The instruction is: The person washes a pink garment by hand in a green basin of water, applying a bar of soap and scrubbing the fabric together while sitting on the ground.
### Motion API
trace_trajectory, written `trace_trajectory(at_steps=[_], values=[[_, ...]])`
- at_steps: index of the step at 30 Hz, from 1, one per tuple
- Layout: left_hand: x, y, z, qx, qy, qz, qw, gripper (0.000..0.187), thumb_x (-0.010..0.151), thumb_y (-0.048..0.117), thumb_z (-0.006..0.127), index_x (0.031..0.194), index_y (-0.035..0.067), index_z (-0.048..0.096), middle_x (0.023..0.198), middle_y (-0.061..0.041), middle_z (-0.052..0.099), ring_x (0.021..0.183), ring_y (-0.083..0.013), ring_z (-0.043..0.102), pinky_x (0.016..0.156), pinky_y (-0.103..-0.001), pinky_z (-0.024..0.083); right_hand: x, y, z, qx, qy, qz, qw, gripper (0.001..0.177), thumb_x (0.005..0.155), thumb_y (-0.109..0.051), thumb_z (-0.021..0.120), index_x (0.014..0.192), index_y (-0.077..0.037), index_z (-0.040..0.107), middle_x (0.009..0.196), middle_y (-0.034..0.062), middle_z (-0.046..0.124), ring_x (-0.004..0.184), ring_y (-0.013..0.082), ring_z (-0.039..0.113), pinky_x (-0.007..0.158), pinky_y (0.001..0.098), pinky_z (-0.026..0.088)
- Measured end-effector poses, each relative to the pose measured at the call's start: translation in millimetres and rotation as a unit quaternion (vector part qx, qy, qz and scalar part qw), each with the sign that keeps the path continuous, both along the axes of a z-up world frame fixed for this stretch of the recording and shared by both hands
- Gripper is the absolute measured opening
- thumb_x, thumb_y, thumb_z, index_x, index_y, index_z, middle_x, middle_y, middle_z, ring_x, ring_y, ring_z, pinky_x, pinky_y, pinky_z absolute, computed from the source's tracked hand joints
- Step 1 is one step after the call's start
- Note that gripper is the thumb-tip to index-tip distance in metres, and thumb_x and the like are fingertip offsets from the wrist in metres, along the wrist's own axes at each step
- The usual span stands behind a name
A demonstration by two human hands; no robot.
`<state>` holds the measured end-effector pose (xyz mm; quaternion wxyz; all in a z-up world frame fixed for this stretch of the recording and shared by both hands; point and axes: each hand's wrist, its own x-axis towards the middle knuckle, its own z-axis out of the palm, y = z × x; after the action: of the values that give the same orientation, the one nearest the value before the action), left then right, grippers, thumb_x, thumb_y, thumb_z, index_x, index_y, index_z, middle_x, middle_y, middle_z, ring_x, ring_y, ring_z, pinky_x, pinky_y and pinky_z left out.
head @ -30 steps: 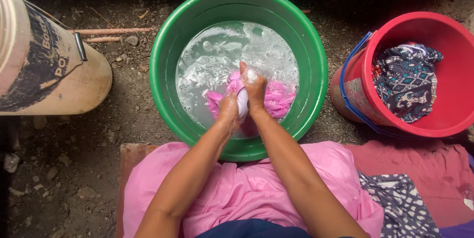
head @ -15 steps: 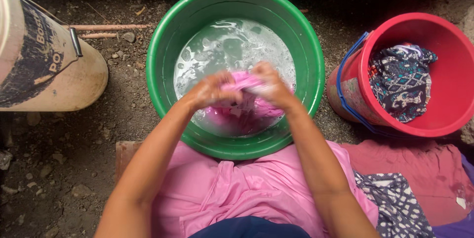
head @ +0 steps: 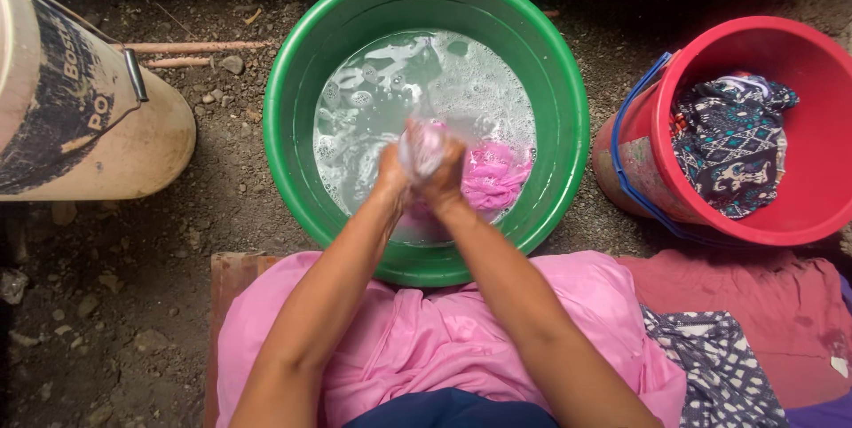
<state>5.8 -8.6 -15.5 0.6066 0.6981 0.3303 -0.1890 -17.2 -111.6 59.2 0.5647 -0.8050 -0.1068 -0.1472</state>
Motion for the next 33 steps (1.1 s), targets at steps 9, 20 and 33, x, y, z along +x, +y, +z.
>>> trace_trajectory(at_steps=[9,20,33], values=[[-37,8,-28,0.148,-0.339,-0.2,0.907,0.029,0.098,0.029,0.062,0.104,0.004,0.074,0.09,-0.007,0.07,0.08,-0.0138,0.065,0.072,-0.035,0.054,13,-13,-5,-0.035,0.053,0.01,0.998,0.033,0.1,-0.028,0.064,0.126,-0.008,0.067,0.11,0.018,0.065,0.099,0.0316,0.063,0.088,0.0408,0.053],[-7,84,48,-0.473,-0.081,-0.143,0.865,0.108,0.072,0.079,0.058,0.155,0.013,0.039,0.148,-0.007,0.056,0.134,-0.0231,0.056,0.11,-0.044,0.05,87,-90,-122,-0.443,0.273,0.041,0.853,0.058,0.085,-0.026,0.069,0.142,-0.02,0.056,0.154,0.0246,0.04,0.139,0.0508,0.037,0.109,0.0609,0.037],[-8,105,-7,-0.438,-0.069,-0.113,0.889,0.079,0.093,0.066,0.053,0.148,0.01,0.045,0.131,-0.005,0.06,0.118,-0.0211,0.06,0.1,-0.04,0.052,75,-92,-118,-0.274,0.337,-0.015,0.901,0.044,0.083,-0.027,0.082,0.119,-0.007,0.067,0.122,0.017,0.066,0.108,0.0353,0.065,0.095,0.0471,0.046]])
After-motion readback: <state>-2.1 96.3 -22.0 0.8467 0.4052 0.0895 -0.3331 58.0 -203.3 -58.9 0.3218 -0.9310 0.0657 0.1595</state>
